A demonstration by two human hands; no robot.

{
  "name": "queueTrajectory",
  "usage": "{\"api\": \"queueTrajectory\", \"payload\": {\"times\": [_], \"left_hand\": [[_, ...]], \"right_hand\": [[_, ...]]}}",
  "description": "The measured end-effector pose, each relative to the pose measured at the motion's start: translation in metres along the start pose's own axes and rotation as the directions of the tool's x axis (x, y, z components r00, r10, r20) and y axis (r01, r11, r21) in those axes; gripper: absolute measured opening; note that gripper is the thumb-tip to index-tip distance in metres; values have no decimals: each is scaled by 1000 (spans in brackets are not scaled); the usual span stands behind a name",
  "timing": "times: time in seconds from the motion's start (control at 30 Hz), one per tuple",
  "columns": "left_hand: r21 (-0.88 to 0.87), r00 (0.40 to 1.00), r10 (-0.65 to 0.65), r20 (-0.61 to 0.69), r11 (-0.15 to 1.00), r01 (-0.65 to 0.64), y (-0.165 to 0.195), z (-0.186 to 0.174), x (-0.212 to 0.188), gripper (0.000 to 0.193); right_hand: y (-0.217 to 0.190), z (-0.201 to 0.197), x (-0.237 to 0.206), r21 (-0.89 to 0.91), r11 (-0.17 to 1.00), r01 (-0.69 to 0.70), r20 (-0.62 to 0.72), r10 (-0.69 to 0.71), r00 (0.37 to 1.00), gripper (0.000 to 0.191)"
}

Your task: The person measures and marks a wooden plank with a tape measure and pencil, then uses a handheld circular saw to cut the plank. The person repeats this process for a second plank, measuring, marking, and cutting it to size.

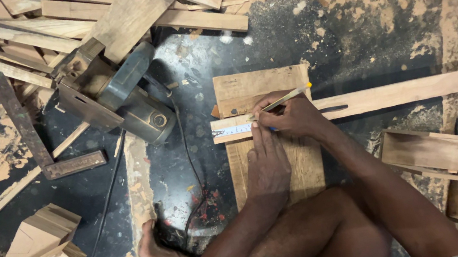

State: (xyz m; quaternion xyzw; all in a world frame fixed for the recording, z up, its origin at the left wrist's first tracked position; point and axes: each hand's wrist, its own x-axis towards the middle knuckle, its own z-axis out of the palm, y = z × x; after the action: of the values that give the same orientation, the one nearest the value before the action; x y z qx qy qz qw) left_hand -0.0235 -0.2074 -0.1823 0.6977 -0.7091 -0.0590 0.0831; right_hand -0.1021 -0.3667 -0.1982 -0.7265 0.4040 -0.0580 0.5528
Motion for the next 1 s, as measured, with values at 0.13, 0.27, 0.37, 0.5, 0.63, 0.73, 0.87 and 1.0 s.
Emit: {"api": "queueTrajectory", "payload": {"times": [0.13,0.27,0.37,0.5,0.63,0.73,0.87,1.0], "left_hand": [[39,1000,1,22,999,-2,0,-3,1,51],[-8,998,-9,61,1000,9,2,-2,3,56],[-39,997,-29,-70,999,26,0,-3,-1,46],[-140,984,21,-177,989,-46,-12,-13,-21,24],[-168,977,105,-188,976,-137,-19,-22,-44,16],[-268,973,76,-216,954,-134,-13,-23,-57,13],[-410,993,27,-116,909,-72,-2,-18,-69,17],[-425,990,13,-139,902,-71,2,-12,-77,16]], "right_hand": [[1,5,-5,76,996,49,-122,-39,992,24],[1,21,-20,233,946,226,-405,-117,907,24],[1,35,-29,183,947,263,-541,-126,832,24],[2,54,-37,293,923,251,-615,-19,788,21],[3,69,-56,294,926,238,-610,-10,793,21],[5,76,-77,106,994,-13,-612,76,787,21],[7,73,-106,-264,932,248,-561,-357,747,28],[13,52,-134,-536,781,320,-395,-567,723,27]]}}
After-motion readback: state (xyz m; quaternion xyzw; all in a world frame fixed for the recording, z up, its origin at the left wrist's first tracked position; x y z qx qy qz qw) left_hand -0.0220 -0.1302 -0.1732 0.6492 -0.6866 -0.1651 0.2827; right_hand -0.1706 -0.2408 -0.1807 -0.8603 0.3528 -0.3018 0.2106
